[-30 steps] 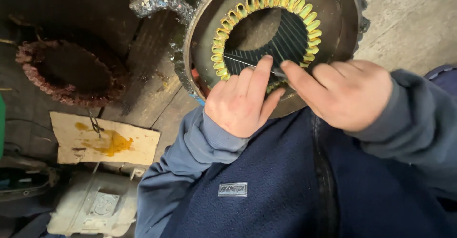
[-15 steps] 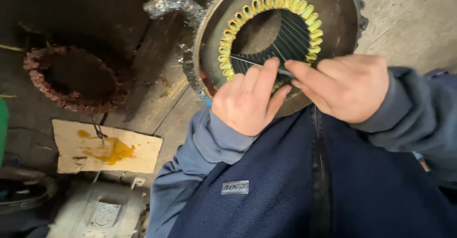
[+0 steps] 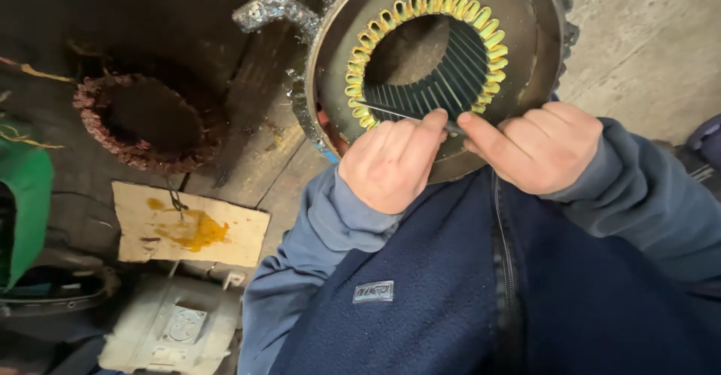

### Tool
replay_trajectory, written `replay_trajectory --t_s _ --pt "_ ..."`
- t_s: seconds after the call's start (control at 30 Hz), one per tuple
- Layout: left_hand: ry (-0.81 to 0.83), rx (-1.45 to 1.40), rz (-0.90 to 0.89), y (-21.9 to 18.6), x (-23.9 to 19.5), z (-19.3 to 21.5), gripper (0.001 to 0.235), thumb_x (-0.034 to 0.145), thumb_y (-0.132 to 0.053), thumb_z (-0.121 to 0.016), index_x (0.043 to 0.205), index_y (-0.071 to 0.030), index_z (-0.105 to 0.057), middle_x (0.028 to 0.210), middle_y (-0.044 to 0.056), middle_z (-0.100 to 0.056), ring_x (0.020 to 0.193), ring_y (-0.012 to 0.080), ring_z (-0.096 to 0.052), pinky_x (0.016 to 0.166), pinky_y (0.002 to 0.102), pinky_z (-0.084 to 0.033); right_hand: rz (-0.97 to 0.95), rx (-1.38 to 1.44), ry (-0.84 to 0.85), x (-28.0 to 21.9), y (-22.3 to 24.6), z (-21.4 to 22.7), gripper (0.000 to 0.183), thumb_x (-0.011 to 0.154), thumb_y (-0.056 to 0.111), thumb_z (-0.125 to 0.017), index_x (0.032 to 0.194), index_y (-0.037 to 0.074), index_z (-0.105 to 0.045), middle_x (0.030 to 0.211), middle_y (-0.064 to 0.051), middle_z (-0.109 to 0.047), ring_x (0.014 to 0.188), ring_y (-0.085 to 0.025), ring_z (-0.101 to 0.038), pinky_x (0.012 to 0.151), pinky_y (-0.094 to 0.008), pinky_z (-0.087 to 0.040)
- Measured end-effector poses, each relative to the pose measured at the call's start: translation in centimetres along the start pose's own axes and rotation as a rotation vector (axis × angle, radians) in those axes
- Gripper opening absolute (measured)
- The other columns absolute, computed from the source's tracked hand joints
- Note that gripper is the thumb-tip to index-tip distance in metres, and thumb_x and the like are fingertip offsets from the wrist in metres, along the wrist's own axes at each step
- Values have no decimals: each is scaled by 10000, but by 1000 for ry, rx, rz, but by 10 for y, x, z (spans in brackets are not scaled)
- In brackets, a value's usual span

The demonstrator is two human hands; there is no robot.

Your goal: Repairing an electric motor stator by inserting insulation strips into the slots.

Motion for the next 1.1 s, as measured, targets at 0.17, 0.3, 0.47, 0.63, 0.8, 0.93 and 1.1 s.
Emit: replay_trajectory --t_s 0.17,0.3,0.47,0.63,0.8,0.93,1.1 --pt "67 85 -54 -4 7 -2 397 976 -150 -725 1351 -47 -642 981 39 -627 809 187 -610 739 323 -505 -136 4 28 15 -3 20 372 842 173 -808 1199 76 -772 652 4 -432 530 -175 -474 514 -325 -402" --pt "105 126 20 -2 9 -8 475 971 -262 -763 1369 -53 -609 1039 42 -651 789 186 -610 690 322 -484 -178 -27 48 26 -6 23 341 821 185 -820 1149 103 -772 640 12 -439 523 -163 -495 489 -303 -398" --pt "109 129 28 -1 8 -9 492 978 -287 -770 1378 -51 -608 1080 44 -665 804 178 -614 701 316 -486 -169 -41 47 28 -8 23 344 819 187 -826 1152 113 -780 629 19 -426 515 -149 -494 481 -292 -395" --pt "80 143 27 -2 7 -6 483 979 -292 -773 1373 -61 -616 1064 34 -666 791 170 -611 685 313 -470 -157 -36 25 31 -9 26 332 812 182 -834 1133 114 -782 626 15 -423 511 -151 -493 479 -295 -392" --pt "86 114 29 0 7 -4 465 991 -288 -768 1370 -65 -618 1066 34 -666 800 177 -609 699 315 -471 -187 -11 39 30 -6 22 332 813 176 -832 1134 110 -780 628 12 -431 508 -164 -493 479 -307 -398" --pt "76 111 27 1 4 -6 466 995 -293 -766 1370 -63 -615 1069 36 -663 815 177 -613 711 316 -477 -184 -5 36 26 -6 18 341 803 166 -832 1135 113 -777 626 5 -431 505 -171 -494 481 -312 -402" --pt "67 130 42 1 6 -4 497 987 -305 -776 1381 -53 -608 1056 38 -661 797 175 -607 684 315 -474 -151 -28 72 38 -9 23 353 808 172 -821 1155 120 -778 631 9 -434 519 -165 -498 484 -304 -399"
Point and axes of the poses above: each hand's wrist, its own x-axis towards the middle knuckle, its own z-axis out of the back of the hand, y = z × x, the point moved 6 cm from there along x, towards the middle knuckle
